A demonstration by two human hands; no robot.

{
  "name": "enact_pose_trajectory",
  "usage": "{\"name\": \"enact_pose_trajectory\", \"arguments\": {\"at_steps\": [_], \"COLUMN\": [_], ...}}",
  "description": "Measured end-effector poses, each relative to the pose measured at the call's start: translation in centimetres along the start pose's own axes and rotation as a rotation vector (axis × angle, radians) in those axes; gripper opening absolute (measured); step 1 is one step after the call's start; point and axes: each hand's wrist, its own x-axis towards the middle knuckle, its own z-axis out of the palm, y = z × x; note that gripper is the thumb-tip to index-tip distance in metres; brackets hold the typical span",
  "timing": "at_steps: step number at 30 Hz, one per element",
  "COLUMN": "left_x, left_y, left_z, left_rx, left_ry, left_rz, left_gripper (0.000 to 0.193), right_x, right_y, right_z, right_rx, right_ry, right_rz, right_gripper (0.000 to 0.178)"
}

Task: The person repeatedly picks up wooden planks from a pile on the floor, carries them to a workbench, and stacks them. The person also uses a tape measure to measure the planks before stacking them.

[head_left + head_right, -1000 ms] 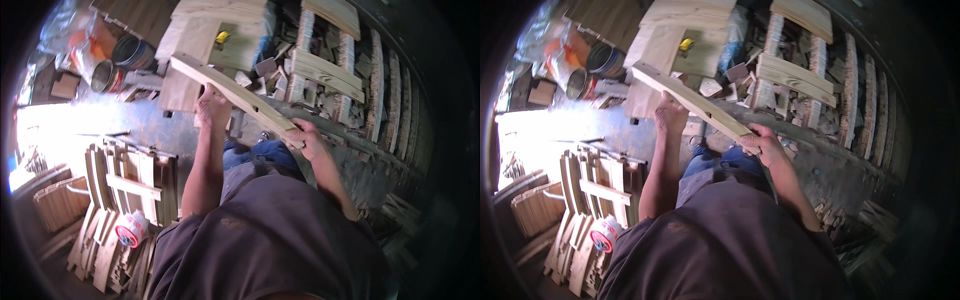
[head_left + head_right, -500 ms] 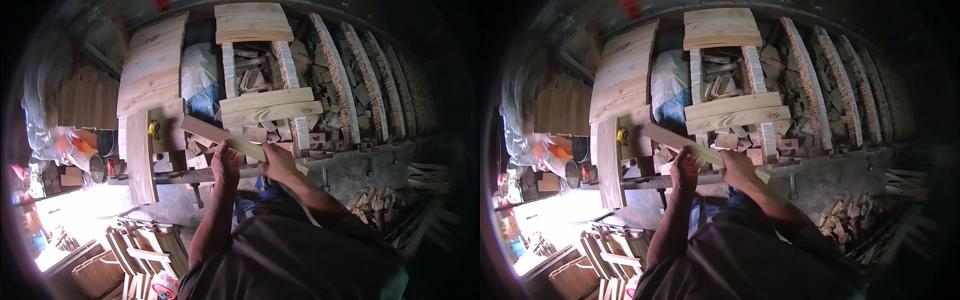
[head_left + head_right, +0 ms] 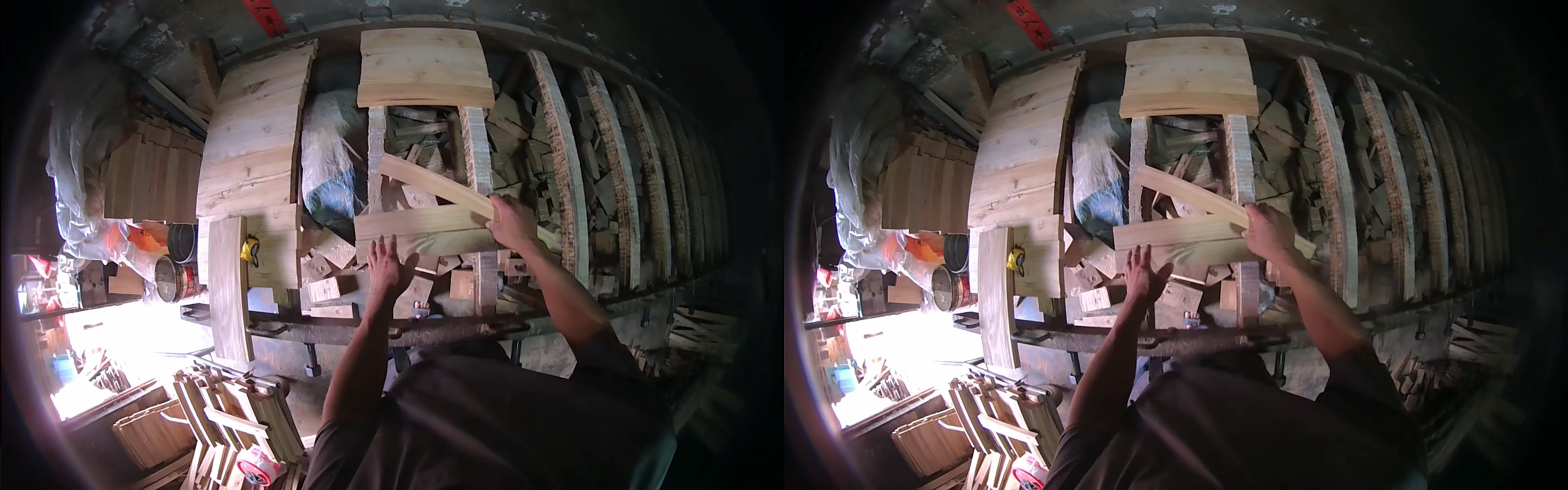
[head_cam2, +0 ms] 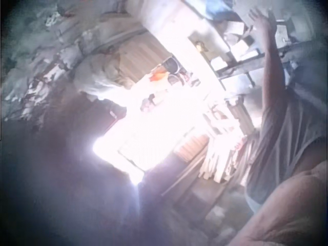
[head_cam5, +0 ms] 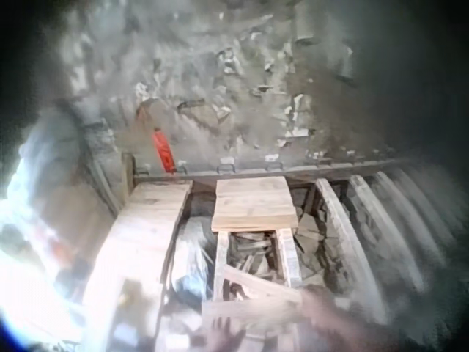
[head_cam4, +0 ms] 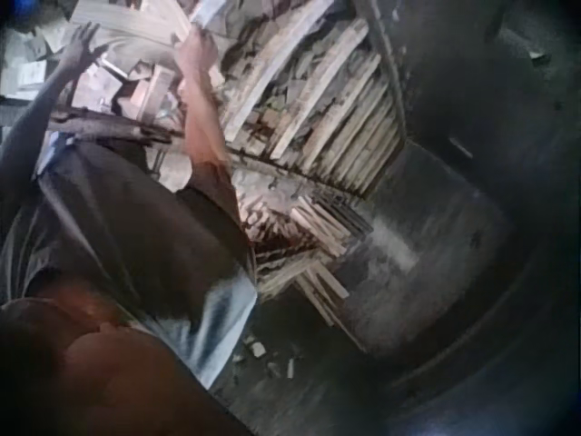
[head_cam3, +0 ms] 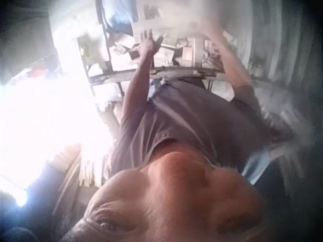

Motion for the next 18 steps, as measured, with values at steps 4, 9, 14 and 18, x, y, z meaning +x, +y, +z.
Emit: {"name": "enact_pose_trajectory", "arguments": {"at_steps": [4,9,14,18], "left_x": [4.0,8.3,10.3,10.9], "left_y": [1.2,0.2,0.8,0.7], "left_z": [1.1,3.2,3.9,4.4], "left_rx": [0.202,0.220,0.348,0.389], "left_ry": [0.011,0.185,0.257,0.257], "left_rz": [0.028,-0.029,-0.132,-0.126], "left_gripper": [0.080,0.067,0.062,0.060], "right_x": [9.6,20.8,28.5,29.4], "right_y": [3.7,5.5,6.0,4.3], "right_z": [1.5,3.9,7.0,11.0], "right_rx": [-0.024,0.023,0.057,0.204], "right_ry": [0.034,-0.001,0.060,0.274], "right_rz": [-0.109,-0.241,-0.427,-0.339], "right_gripper": [0.043,0.047,0.042,0.032]}}
